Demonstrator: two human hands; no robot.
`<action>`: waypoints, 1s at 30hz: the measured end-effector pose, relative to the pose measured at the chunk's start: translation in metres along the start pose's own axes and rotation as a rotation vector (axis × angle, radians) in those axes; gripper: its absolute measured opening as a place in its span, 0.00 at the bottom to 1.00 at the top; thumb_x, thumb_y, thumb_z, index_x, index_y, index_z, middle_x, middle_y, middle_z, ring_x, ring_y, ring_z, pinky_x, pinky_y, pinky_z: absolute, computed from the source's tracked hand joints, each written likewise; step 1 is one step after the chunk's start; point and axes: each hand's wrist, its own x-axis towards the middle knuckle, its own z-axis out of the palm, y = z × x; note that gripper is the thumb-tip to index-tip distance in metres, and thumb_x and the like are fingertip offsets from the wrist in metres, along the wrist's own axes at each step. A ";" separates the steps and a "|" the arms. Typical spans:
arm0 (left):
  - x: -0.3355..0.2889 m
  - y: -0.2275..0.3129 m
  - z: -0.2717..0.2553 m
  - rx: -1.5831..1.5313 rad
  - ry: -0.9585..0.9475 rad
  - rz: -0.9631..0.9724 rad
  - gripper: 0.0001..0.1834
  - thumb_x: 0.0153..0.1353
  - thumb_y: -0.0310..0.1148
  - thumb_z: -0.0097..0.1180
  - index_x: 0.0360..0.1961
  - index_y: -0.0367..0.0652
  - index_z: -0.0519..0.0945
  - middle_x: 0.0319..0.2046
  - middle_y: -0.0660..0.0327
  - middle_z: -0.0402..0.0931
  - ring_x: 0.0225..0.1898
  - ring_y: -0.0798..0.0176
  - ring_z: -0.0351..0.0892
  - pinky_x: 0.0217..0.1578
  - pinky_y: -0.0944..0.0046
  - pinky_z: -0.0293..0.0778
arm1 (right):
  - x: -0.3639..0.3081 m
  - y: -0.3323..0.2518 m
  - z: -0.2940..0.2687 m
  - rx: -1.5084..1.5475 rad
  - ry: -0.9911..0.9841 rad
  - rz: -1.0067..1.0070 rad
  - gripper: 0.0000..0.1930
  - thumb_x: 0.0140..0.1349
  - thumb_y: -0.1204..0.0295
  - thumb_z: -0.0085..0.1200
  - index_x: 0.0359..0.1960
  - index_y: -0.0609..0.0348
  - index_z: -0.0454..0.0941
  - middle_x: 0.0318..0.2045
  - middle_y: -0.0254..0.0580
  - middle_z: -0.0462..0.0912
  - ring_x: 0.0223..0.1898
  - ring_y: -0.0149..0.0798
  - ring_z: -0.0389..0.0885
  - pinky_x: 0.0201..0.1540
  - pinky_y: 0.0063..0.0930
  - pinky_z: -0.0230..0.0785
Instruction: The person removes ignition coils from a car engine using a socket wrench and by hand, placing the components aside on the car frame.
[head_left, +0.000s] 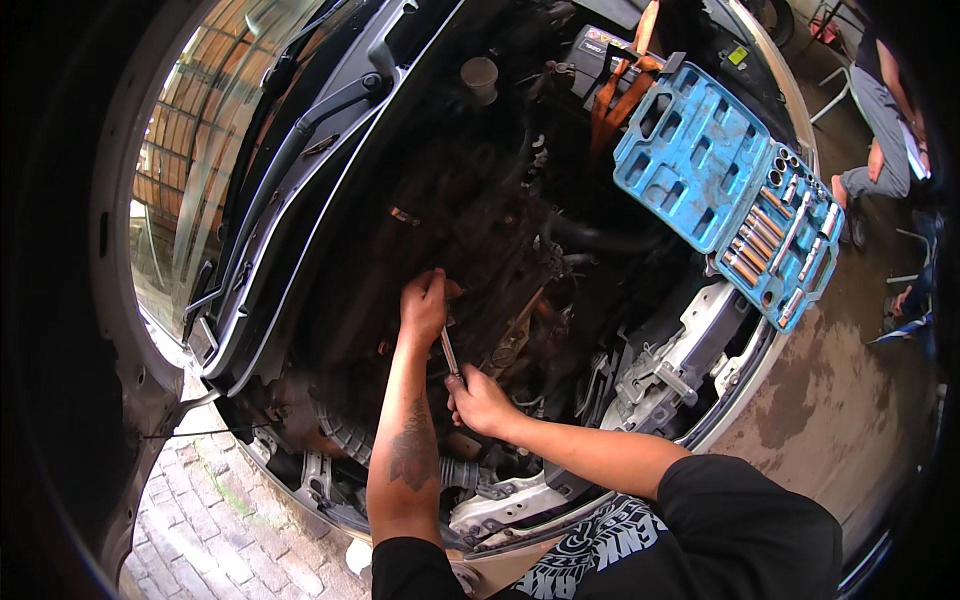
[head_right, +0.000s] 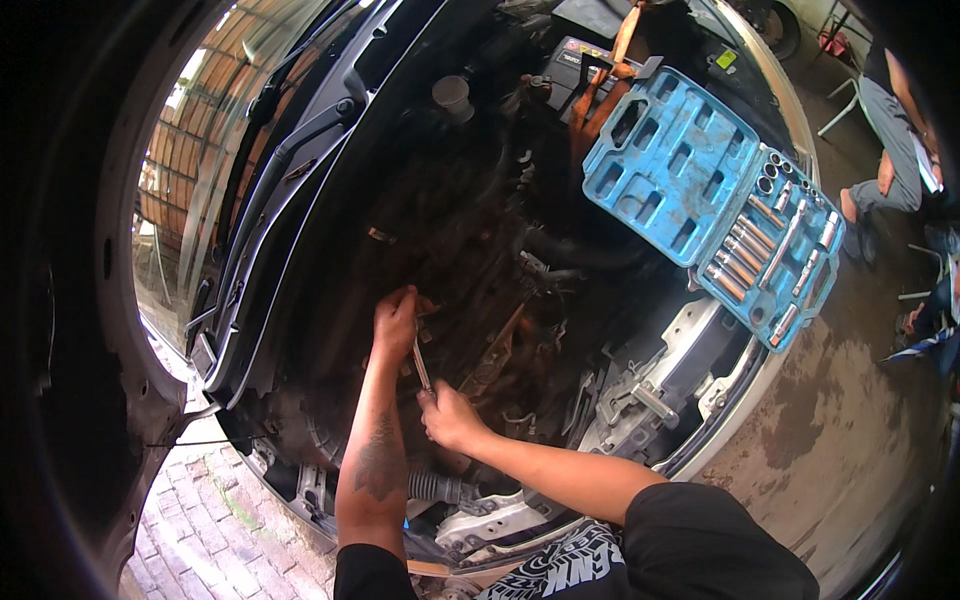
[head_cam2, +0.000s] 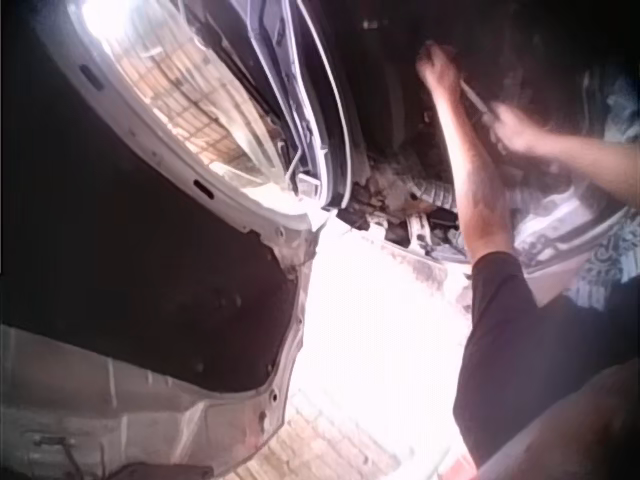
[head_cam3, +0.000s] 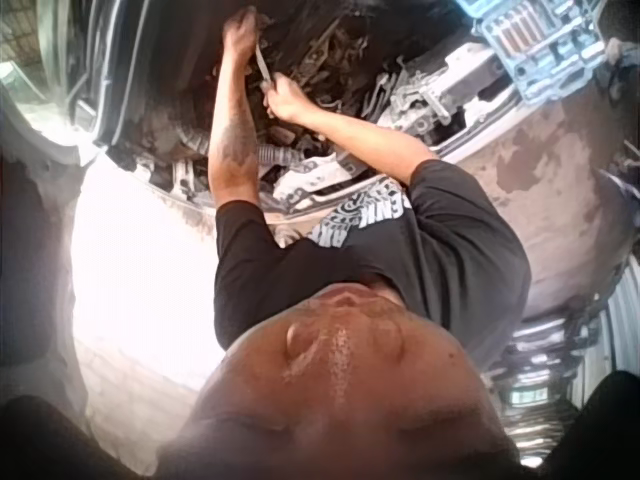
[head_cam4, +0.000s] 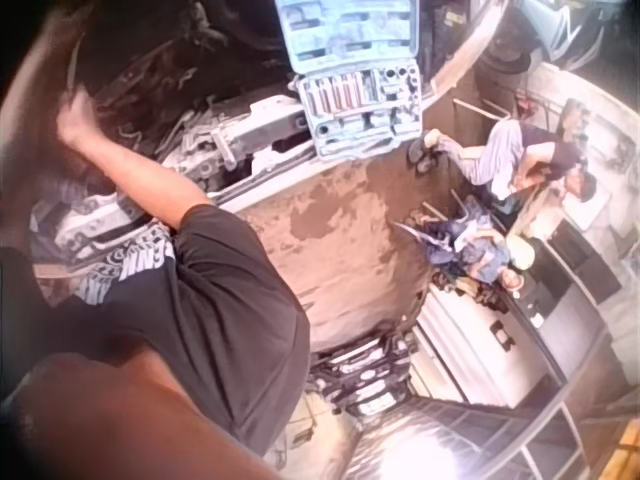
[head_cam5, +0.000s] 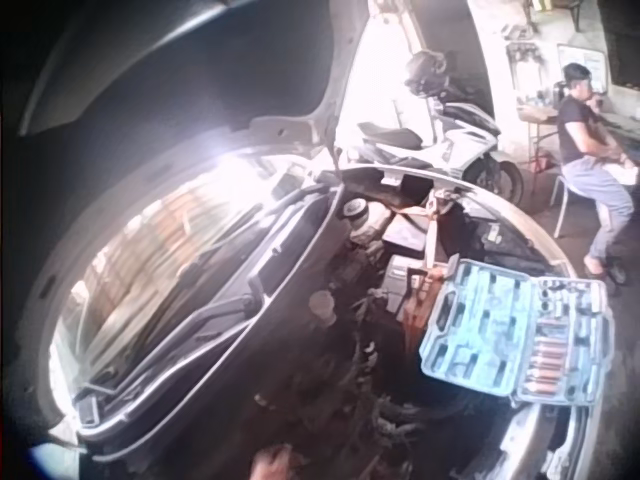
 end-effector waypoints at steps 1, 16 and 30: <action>0.001 0.004 0.001 0.068 -0.029 0.042 0.20 0.70 0.39 0.50 0.28 0.34 0.83 0.22 0.53 0.82 0.28 0.61 0.80 0.33 0.60 0.73 | 0.003 0.003 0.007 0.117 0.002 0.050 0.12 0.77 0.66 0.44 0.42 0.64 0.68 0.23 0.39 0.77 0.20 0.32 0.79 0.23 0.30 0.74; -0.001 0.020 0.019 0.288 -0.006 0.064 0.23 0.70 0.40 0.48 0.25 0.32 0.81 0.21 0.49 0.81 0.27 0.50 0.82 0.34 0.54 0.74 | 0.005 0.001 -0.028 0.627 -0.375 0.363 0.23 0.75 0.45 0.42 0.29 0.47 0.65 0.13 0.23 0.54 0.11 0.24 0.49 0.15 0.25 0.44; 0.000 -0.012 0.025 -0.100 0.242 -0.039 0.21 0.71 0.35 0.48 0.25 0.30 0.79 0.20 0.58 0.80 0.22 0.71 0.72 0.27 0.63 0.65 | -0.031 -0.061 -0.103 -0.775 -0.066 -0.212 0.29 0.64 0.50 0.58 0.47 0.69 0.68 0.33 0.67 0.83 0.40 0.66 0.84 0.44 0.55 0.77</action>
